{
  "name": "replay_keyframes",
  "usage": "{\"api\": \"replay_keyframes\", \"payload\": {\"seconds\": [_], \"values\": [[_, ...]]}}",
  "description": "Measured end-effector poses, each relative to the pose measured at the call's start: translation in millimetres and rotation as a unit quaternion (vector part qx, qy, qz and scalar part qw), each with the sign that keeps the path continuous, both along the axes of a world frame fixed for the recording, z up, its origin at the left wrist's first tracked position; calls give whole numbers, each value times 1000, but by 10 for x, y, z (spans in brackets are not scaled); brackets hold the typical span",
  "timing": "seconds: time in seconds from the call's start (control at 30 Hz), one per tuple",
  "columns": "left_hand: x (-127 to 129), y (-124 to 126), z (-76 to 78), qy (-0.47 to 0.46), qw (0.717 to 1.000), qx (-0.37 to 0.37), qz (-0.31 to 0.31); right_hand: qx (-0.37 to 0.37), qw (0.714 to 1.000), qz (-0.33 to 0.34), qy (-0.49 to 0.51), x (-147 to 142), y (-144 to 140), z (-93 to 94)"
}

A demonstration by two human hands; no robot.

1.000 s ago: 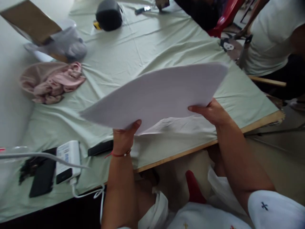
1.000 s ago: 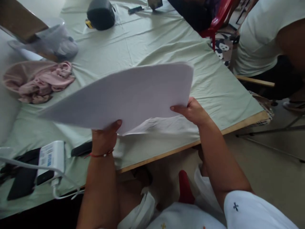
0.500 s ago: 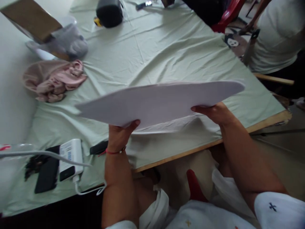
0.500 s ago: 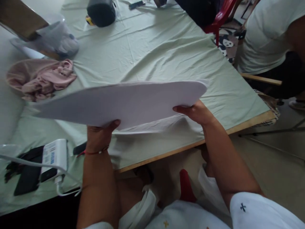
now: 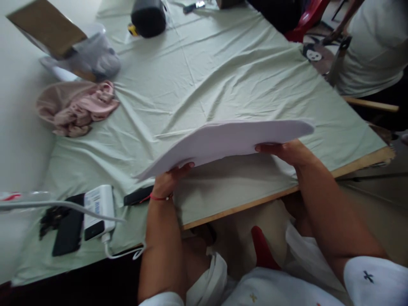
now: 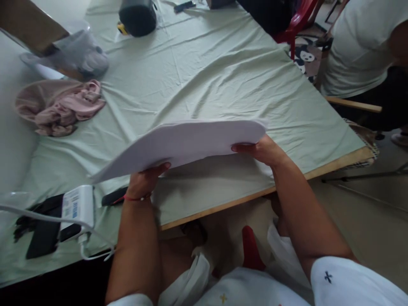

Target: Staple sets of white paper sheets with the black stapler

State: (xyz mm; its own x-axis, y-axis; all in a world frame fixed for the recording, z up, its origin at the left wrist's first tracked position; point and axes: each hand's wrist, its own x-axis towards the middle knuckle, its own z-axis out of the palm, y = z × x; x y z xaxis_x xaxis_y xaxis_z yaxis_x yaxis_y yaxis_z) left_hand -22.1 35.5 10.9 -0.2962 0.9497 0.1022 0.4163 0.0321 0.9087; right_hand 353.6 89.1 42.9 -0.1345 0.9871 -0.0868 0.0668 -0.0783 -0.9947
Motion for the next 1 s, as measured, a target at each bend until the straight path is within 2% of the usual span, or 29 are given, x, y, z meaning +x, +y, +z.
{"api": "replay_keyframes", "payload": {"seconds": [0.17, 0.3, 0.5, 0.7, 0.77, 0.87, 1.0], "values": [[127, -14, -29, -29, 1000, -1, -8, 5, 999, 17, 26, 7, 19, -69], [172, -14, -58, -24, 999, 25, -8, 7, 1000, 7, 27, -2, 28, -77], [186, -59, -3, -8, 999, 36, 14, 2, 1000, -15, 8, 1, 12, -65], [171, -26, -61, 20, 999, 29, -29, -8, 1000, -3, -10, 1, -11, -59], [192, -16, -93, -7, 999, 42, -4, -5, 1000, -7, -4, 14, -15, -57], [277, -13, -99, -99, 994, 42, 33, -48, 998, 9, 25, 46, -17, -41], [431, -11, 5, -246, 967, 26, 53, -115, 992, 6, 49, 64, -15, 7]]}}
